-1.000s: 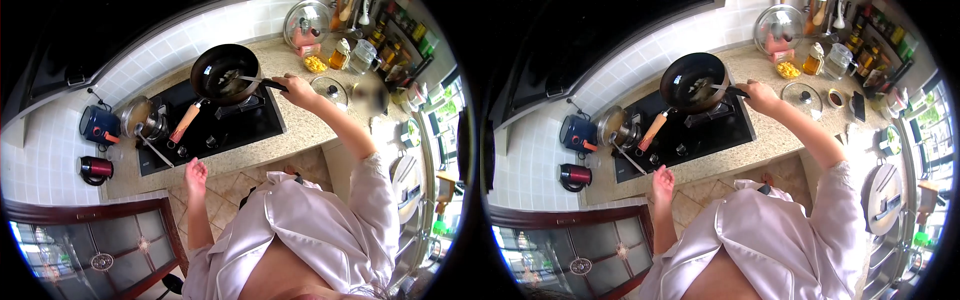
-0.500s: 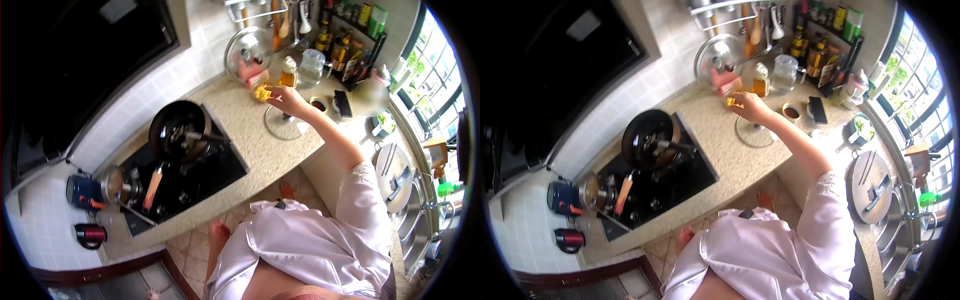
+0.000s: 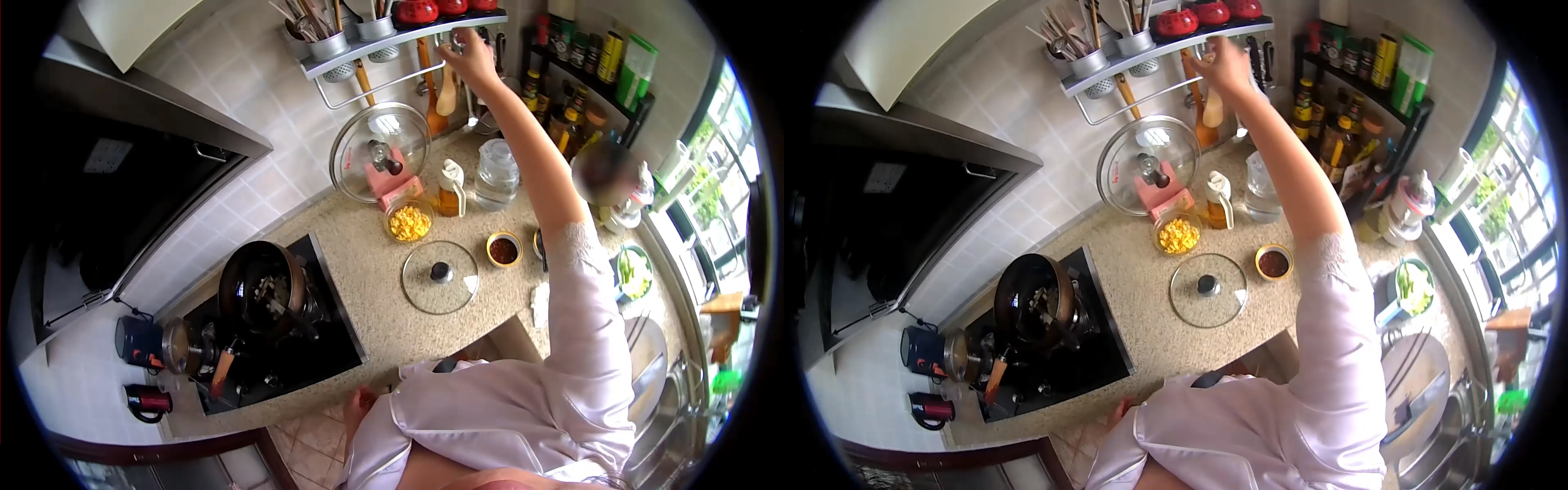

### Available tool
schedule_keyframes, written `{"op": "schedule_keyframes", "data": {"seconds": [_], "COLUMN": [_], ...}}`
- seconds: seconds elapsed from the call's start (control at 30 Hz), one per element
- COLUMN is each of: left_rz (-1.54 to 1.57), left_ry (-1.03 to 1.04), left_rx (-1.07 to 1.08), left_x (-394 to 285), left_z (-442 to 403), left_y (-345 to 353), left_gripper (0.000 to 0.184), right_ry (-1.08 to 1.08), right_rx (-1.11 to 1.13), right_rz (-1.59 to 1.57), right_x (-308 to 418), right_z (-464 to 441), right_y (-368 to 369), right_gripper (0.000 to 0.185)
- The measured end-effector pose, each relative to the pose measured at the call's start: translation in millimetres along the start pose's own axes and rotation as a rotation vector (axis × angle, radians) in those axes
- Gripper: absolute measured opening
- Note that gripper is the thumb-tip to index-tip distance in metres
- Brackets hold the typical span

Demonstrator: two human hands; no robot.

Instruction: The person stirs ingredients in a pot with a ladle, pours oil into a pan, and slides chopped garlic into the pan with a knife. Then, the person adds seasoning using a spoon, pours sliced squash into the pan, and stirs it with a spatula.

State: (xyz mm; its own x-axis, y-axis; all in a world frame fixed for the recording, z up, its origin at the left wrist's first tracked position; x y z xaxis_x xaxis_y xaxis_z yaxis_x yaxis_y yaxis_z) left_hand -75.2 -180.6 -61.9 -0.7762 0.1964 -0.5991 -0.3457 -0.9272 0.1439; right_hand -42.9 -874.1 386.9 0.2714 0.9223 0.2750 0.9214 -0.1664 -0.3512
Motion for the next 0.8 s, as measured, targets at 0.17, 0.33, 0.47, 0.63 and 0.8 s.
{"op": "schedule_keyframes", "data": {"seconds": [0.17,0.33,0.47,0.63,0.8], "left_rz": [-0.023,0.011,0.007,-0.115,-0.215], "left_ry": [0.079,0.006,-0.014,0.032,-0.036], "left_rx": [-0.108,-0.234,-0.251,-0.367,-0.333], "left_x": [-16,-22,-7,-28,-40], "left_z": [46,68,62,91,116], "left_y": [31,45,28,32,22], "left_gripper": [0.031,0.029,0.028,0.028,0.034], "right_ry": [0.189,0.396,0.4,0.37,0.11], "right_rx": [0.007,0.123,0.004,-0.045,-0.295], "right_rz": [0.089,0.107,0.174,0.081,-0.102], "right_x": [-18,-4,-9,-44,-44], "right_z": [-57,-74,-75,-81,-88], "right_y": [51,68,80,101,82], "right_gripper": [0.086,0.1,0.089,0.108,0.077]}}
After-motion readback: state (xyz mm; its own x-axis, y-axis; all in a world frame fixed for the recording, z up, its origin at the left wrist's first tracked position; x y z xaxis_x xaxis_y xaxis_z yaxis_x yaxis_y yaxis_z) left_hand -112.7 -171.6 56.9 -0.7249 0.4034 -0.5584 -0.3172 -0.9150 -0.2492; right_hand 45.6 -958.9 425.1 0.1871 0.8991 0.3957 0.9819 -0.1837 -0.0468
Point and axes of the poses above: each hand's wrist, its own z-axis away from the middle knuckle, its own y-axis out of the palm, x = y × z, the point moved 7 cm from there along -z, towards the middle knuckle, and after that the axes turned 13 degrees about -y, right-handed, at the moved point
